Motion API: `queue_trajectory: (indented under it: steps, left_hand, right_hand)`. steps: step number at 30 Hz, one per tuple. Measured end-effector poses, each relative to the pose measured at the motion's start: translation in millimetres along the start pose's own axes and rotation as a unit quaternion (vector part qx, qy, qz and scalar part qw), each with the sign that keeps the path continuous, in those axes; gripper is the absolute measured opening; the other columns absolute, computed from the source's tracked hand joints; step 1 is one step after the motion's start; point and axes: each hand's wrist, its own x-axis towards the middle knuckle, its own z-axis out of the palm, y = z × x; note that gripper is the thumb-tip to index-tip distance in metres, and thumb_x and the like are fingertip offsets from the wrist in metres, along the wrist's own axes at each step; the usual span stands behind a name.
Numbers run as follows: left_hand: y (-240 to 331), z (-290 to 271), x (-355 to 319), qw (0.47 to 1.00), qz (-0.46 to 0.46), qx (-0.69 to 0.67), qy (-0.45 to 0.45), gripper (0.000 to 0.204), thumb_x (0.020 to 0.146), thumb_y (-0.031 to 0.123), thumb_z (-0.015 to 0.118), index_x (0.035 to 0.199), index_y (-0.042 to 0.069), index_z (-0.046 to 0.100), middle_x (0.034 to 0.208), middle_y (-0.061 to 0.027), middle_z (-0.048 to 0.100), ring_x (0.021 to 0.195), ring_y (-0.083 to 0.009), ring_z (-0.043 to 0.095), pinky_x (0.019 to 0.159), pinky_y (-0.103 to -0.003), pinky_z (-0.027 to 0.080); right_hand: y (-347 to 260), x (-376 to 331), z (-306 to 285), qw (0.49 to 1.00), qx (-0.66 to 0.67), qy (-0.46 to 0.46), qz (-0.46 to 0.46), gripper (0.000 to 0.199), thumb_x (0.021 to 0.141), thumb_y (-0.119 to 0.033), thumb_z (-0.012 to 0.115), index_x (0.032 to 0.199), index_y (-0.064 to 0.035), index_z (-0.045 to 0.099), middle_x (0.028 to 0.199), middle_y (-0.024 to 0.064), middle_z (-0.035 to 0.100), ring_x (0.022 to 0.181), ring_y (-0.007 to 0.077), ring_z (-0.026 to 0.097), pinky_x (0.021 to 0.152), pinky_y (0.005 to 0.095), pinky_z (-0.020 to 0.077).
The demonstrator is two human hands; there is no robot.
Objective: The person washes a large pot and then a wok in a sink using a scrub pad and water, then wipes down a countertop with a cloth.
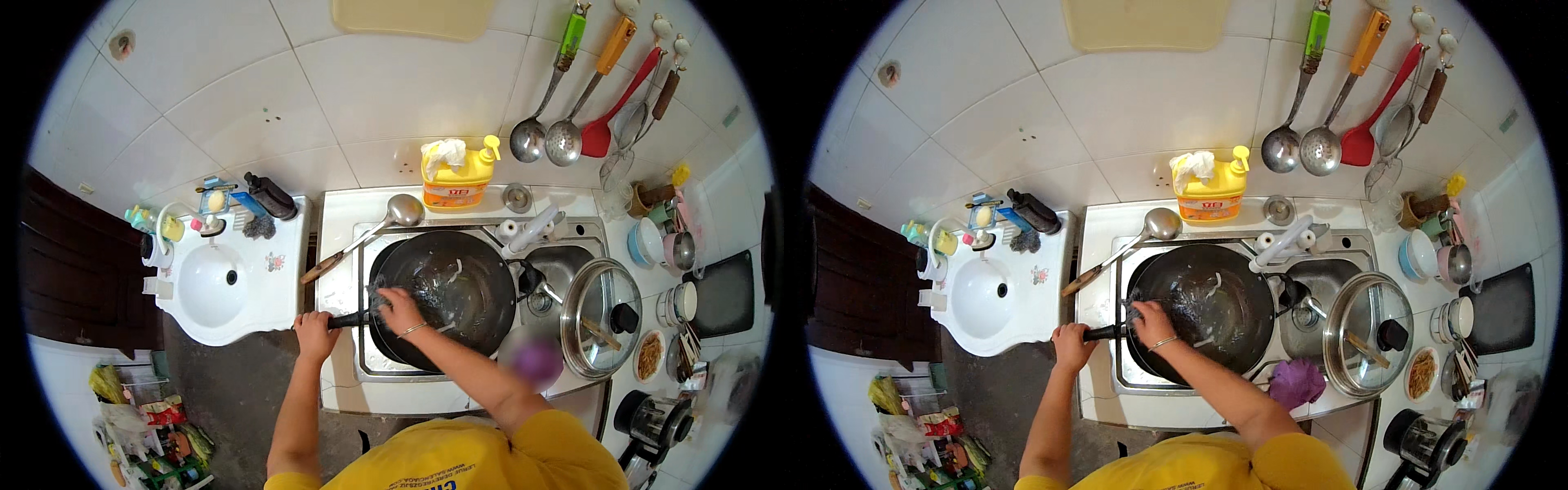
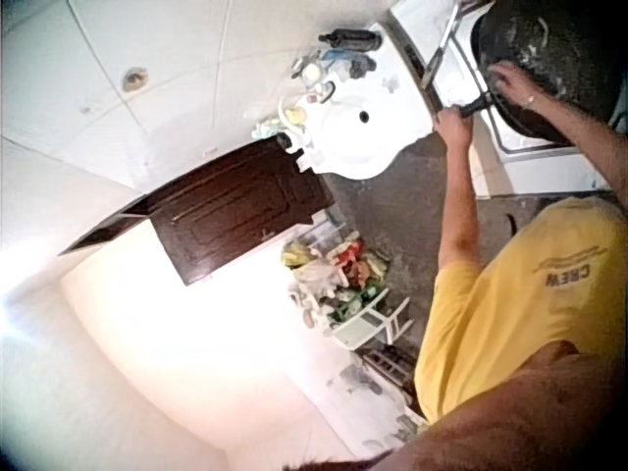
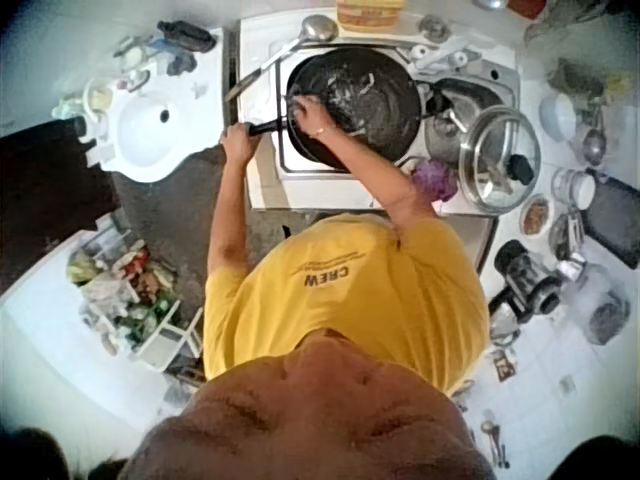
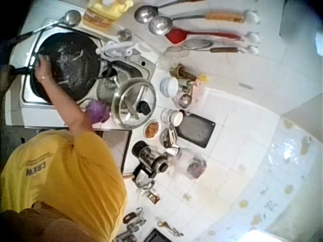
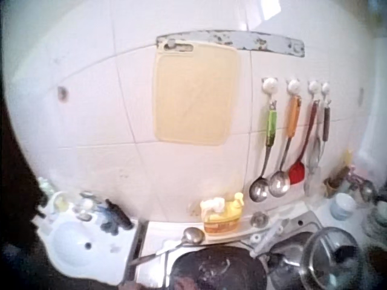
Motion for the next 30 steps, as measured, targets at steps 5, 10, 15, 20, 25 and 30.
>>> queue_trajectory:
  steps: [5, 10, 15, 20, 25, 30]
  left_hand:
    - [-2.1, -1.2, -0.6, 1.000, 0.025, -0.005, 0.013, 0.029, 0.062, 0.023, 0.073, 0.086, 0.011, 0.063, 0.084, -0.0063, 0.059, 0.088, -0.0270, 0.054, 0.085, -0.043, 0.034]
    - [-1.8, 0.2, 1.3, 0.999, 0.025, -0.014, 0.022, 0.025, 0.064, 0.020, 0.072, 0.084, 0.010, 0.063, 0.081, -0.0071, 0.058, 0.085, -0.0272, 0.053, 0.085, -0.043, 0.034]
    - [-1.3, 8.1, 2.0, 1.000, 0.011, 0.013, -0.010, 0.024, 0.066, 0.020, 0.069, 0.086, 0.010, 0.062, 0.085, -0.0073, 0.060, 0.087, -0.0280, 0.054, 0.083, -0.043, 0.036]
    - [0.5, 2.8, 3.1, 1.000, 0.012, -0.003, -0.018, 0.023, 0.066, 0.018, 0.069, 0.087, 0.011, 0.062, 0.084, -0.0077, 0.059, 0.088, -0.0281, 0.054, 0.084, -0.044, 0.035]
    - [1.0, 4.6, 1.7, 0.999, 0.020, -0.026, 0.009, 0.024, 0.064, 0.018, 0.070, 0.086, 0.011, 0.062, 0.083, -0.0062, 0.060, 0.087, -0.0268, 0.054, 0.083, -0.042, 0.035]
    - [-1.7, 4.7, 1.6, 0.998, 0.030, -0.032, 0.035, 0.025, 0.062, 0.018, 0.072, 0.085, 0.011, 0.063, 0.082, -0.0058, 0.060, 0.085, -0.0266, 0.054, 0.081, -0.041, 0.035]
  right_hand:
    - [69.5, -10.5, 11.4, 0.978, -0.179, -0.080, 0.077, 0.037, 0.074, -0.009, 0.060, 0.110, -0.0088, 0.059, 0.114, 0.0200, 0.050, 0.099, 0.0377, 0.052, 0.088, 0.0404, 0.0438]
    - [68.2, -25.2, -40.2, 0.972, -0.165, -0.079, 0.150, 0.039, 0.072, -0.008, 0.061, 0.111, -0.0072, 0.058, 0.114, 0.0191, 0.050, 0.099, 0.0371, 0.053, 0.087, 0.0403, 0.0441]
    - [23.6, -3.6, -5.7, 0.999, -0.014, 0.018, 0.028, 0.039, 0.073, -0.010, 0.063, 0.110, -0.0042, 0.055, 0.111, 0.0204, 0.050, 0.103, 0.0366, 0.050, 0.090, 0.0399, 0.0414]
    - [59.9, 74.4, -25.8, 0.981, -0.092, 0.050, 0.163, 0.038, 0.075, -0.017, 0.063, 0.110, -0.0025, 0.054, 0.108, 0.0239, 0.050, 0.105, 0.0410, 0.048, 0.089, 0.0445, 0.0414]
    - [109.9, 45.1, -80.6, 0.915, -0.149, 0.219, 0.303, 0.041, 0.077, -0.020, 0.063, 0.112, -0.0012, 0.054, 0.107, 0.0238, 0.052, 0.106, 0.0410, 0.047, 0.090, 0.0446, 0.0410]
    - [64.7, 37.7, -45.9, 0.973, -0.071, 0.198, 0.099, 0.042, 0.072, -0.016, 0.068, 0.109, -0.0028, 0.055, 0.105, 0.0224, 0.052, 0.102, 0.0391, 0.048, 0.091, 0.0417, 0.0396]
